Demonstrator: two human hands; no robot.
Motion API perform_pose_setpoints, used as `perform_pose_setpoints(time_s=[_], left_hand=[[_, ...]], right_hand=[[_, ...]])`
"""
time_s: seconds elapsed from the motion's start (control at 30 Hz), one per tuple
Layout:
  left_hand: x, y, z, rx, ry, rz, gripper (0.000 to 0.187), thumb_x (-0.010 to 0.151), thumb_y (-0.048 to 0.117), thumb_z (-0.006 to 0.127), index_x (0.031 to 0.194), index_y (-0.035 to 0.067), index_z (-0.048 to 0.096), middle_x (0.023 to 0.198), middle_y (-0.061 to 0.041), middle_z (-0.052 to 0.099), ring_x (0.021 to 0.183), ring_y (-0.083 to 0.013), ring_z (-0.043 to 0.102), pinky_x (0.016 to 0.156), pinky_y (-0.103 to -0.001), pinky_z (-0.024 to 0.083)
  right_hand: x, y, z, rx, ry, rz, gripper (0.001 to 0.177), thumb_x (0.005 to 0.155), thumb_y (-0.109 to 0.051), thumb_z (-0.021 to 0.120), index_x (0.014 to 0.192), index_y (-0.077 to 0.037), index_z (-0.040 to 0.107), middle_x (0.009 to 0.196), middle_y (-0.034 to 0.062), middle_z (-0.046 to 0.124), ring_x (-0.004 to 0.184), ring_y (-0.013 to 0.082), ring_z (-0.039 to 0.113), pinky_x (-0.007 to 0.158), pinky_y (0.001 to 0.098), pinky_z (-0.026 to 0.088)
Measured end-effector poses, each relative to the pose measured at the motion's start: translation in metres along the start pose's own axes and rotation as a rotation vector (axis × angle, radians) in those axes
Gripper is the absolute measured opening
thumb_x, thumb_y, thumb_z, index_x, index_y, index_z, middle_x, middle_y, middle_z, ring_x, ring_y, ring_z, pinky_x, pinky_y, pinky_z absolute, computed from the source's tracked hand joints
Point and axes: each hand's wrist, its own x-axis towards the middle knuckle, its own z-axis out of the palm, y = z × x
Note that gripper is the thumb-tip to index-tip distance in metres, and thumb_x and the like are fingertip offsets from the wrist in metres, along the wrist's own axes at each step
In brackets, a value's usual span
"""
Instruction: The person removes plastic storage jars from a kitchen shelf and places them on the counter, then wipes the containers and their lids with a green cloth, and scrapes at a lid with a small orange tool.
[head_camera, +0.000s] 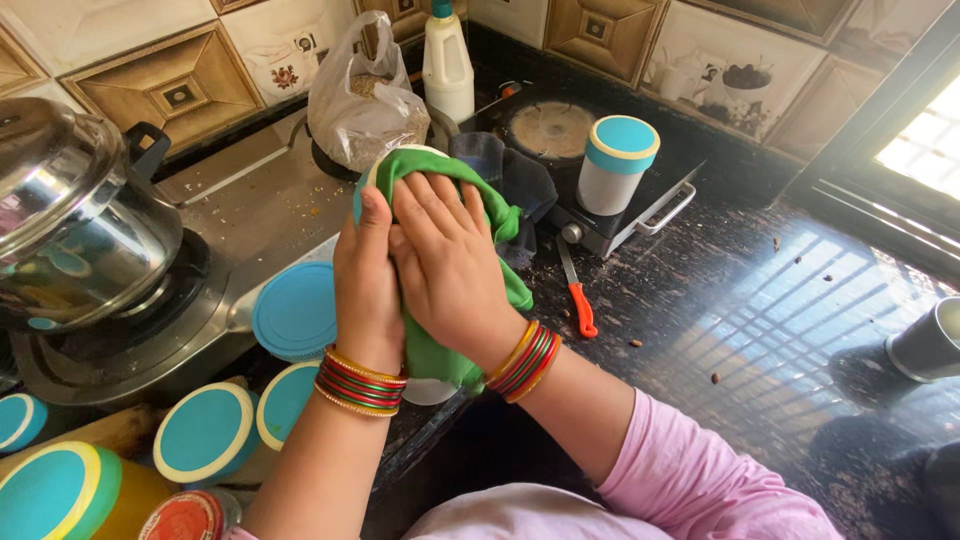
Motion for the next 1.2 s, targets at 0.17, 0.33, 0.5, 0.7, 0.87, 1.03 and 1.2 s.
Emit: perform_pose_setpoints(time_s=[0.17,0.33,0.5,0.7,0.87,1.03,1.2], left_hand=[[-0.011,0.006,0.021,-0.098,-0.027,-0.021,0.042,0.100,0.020,0.066,0.134,-0.002,0.055,0.125,-0.010,0.064,0.112,-0.0188,0.063,0.099,-0.036,0.054],[-0.015,0.003,0.023,-0.052,-0.050,-0.022,0.042,0.104,0.018,0.069,0.134,-0.008,0.055,0.123,-0.015,0.064,0.110,-0.0230,0.062,0.099,-0.040,0.052],[-0.009,-0.012,0.008,-0.147,-0.125,-0.071,0.060,0.099,0.042,0.069,0.135,-0.004,0.055,0.127,-0.014,0.064,0.113,-0.0233,0.065,0.099,-0.042,0.055],[0.008,-0.029,0.004,-0.096,-0.084,-0.500,0.084,0.083,0.069,0.052,0.138,0.007,0.049,0.126,-0.017,0.066,0.111,-0.0369,0.067,0.094,-0.055,0.055],[0.000,-0.024,-0.002,-0.347,-0.266,-0.695,0.087,0.087,0.071,0.047,0.141,0.003,0.047,0.127,-0.026,0.065,0.112,-0.0463,0.066,0.093,-0.063,0.051],[-0.006,-0.030,-0.002,-0.441,-0.080,-0.532,0.076,0.103,0.065,0.053,0.141,-0.001,0.052,0.139,-0.025,0.058,0.127,-0.0436,0.059,0.112,-0.063,0.044],[-0.014,-0.042,0.001,-0.471,0.017,-0.655,0.069,0.085,0.060,0.052,0.121,0.003,0.065,0.123,-0.023,0.068,0.114,-0.0448,0.065,0.096,-0.072,0.048]], right_hand=[[0.022,0.041,-0.010,0.239,0.083,0.032,0.044,0.113,-0.021,0.044,0.147,0.008,0.046,0.150,0.0294,0.050,0.145,0.0427,0.045,0.122,0.0457,0.034],[0.027,0.079,-0.016,0.457,0.043,0.400,0.044,0.110,-0.034,0.040,0.102,0.003,0.061,0.088,0.0158,0.063,0.084,0.0246,0.060,0.081,0.0355,0.050],[0.022,0.098,-0.035,0.457,-0.008,0.517,0.058,0.110,-0.045,0.039,0.080,0.001,0.059,0.066,0.0051,0.052,0.067,0.0110,0.046,0.063,0.0331,0.045],[0.002,0.084,-0.053,0.591,0.121,0.319,0.050,0.111,-0.034,0.052,0.076,0.002,0.056,0.068,0.0016,0.049,0.066,0.0071,0.041,0.056,0.0296,0.038],[-0.019,0.092,-0.074,0.453,-0.046,0.125,0.044,0.111,-0.026,0.056,0.078,0.003,0.055,0.066,0.0075,0.046,0.060,0.0152,0.042,0.057,0.0318,0.039],[-0.025,0.112,-0.078,0.689,0.295,0.160,0.053,0.114,-0.044,0.042,0.116,0.007,0.055,0.099,0.0140,0.068,0.087,0.0225,0.066,0.077,0.0341,0.056],[-0.038,0.130,-0.088,1.614,0.149,0.766,0.060,0.103,-0.056,0.043,0.114,-0.001,0.064,0.102,0.0134,0.073,0.093,0.0257,0.072,0.087,0.0424,0.061]])
